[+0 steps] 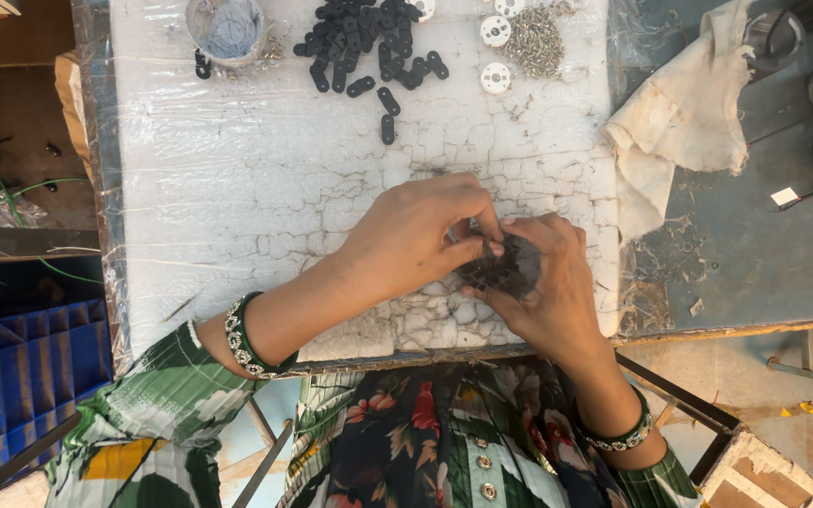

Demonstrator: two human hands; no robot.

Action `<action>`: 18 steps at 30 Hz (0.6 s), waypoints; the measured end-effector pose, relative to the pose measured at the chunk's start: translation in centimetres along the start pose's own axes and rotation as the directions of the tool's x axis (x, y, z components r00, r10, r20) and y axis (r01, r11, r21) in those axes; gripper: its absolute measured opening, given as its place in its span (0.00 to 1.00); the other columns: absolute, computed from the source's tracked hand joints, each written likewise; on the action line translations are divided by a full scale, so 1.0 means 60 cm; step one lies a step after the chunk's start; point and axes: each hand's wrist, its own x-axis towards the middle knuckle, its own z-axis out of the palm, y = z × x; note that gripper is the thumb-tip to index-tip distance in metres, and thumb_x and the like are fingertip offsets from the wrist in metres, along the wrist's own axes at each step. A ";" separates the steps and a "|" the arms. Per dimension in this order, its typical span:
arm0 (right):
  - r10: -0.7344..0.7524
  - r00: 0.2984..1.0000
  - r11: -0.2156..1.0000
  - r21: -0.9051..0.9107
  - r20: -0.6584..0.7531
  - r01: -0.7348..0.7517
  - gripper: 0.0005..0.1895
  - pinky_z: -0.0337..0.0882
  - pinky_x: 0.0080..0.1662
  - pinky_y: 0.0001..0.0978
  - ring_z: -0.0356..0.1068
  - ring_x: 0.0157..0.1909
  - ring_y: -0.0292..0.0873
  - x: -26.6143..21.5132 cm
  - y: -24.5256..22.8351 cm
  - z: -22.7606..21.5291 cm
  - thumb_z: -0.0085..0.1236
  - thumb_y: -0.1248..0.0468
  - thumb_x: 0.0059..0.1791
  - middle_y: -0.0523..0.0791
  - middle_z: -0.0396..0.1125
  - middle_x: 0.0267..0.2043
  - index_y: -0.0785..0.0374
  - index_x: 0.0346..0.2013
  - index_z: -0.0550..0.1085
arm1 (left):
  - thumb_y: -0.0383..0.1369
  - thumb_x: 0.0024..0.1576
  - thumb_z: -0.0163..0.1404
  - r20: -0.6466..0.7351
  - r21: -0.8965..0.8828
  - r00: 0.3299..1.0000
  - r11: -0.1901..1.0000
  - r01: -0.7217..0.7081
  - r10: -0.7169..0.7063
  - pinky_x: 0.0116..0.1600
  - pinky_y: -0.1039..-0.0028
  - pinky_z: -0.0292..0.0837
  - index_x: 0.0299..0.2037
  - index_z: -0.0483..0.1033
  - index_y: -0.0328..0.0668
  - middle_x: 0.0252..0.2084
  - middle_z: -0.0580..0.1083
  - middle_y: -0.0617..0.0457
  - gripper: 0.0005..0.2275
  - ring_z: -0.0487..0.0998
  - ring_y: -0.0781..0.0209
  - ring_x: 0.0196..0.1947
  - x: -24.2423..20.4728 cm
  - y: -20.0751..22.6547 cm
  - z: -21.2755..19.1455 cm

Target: The person assembles a small electrical device by hand, inserting a white plastic component into a black cylindrical housing. They then use a green power drill to secure the assembly with screws. Finally, they attach a black gear-like component to the device and continue to tighten it with the drill.

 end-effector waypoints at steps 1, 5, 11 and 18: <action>0.011 1.000 1.000 0.000 0.003 -0.011 0.47 0.63 0.57 0.51 0.64 0.55 0.56 -0.002 0.002 0.001 0.80 0.58 0.35 0.50 0.67 0.50 0.58 0.60 0.60 | 0.32 0.53 0.60 -0.002 0.006 1.000 1.000 -0.009 0.009 0.39 0.70 0.77 0.36 0.76 0.46 0.38 0.75 0.55 0.06 0.80 0.60 0.35 0.000 0.000 0.000; 0.009 1.000 1.000 -0.012 0.006 -0.009 0.47 0.64 0.57 0.51 0.64 0.56 0.57 -0.006 0.005 0.003 0.80 0.57 0.35 0.50 0.67 0.51 0.59 0.60 0.60 | 0.33 0.54 0.59 0.036 -0.021 0.998 0.998 0.054 -0.053 0.38 0.71 0.77 0.37 0.77 0.47 0.38 0.76 0.56 0.05 0.81 0.62 0.34 -0.001 0.001 -0.003; 0.112 0.993 0.994 -0.009 0.026 -0.112 0.49 0.65 0.58 0.50 0.63 0.59 0.59 -0.008 0.004 0.004 0.81 0.56 0.33 0.55 0.65 0.54 0.64 0.61 0.60 | 0.41 0.53 0.62 0.099 0.099 0.990 0.991 0.092 -0.102 0.42 0.67 0.74 0.36 0.77 0.44 0.40 0.74 0.57 0.12 0.78 0.59 0.35 0.005 0.006 -0.003; 0.095 0.995 0.995 -0.025 0.028 -0.094 0.50 0.64 0.60 0.52 0.63 0.61 0.59 -0.002 0.001 0.001 0.81 0.57 0.33 0.52 0.67 0.55 0.64 0.61 0.61 | 0.36 0.51 0.60 0.099 0.142 0.994 0.989 0.029 -0.043 0.45 0.66 0.74 0.34 0.79 0.47 0.44 0.73 0.59 0.06 0.77 0.58 0.44 -0.008 0.014 -0.003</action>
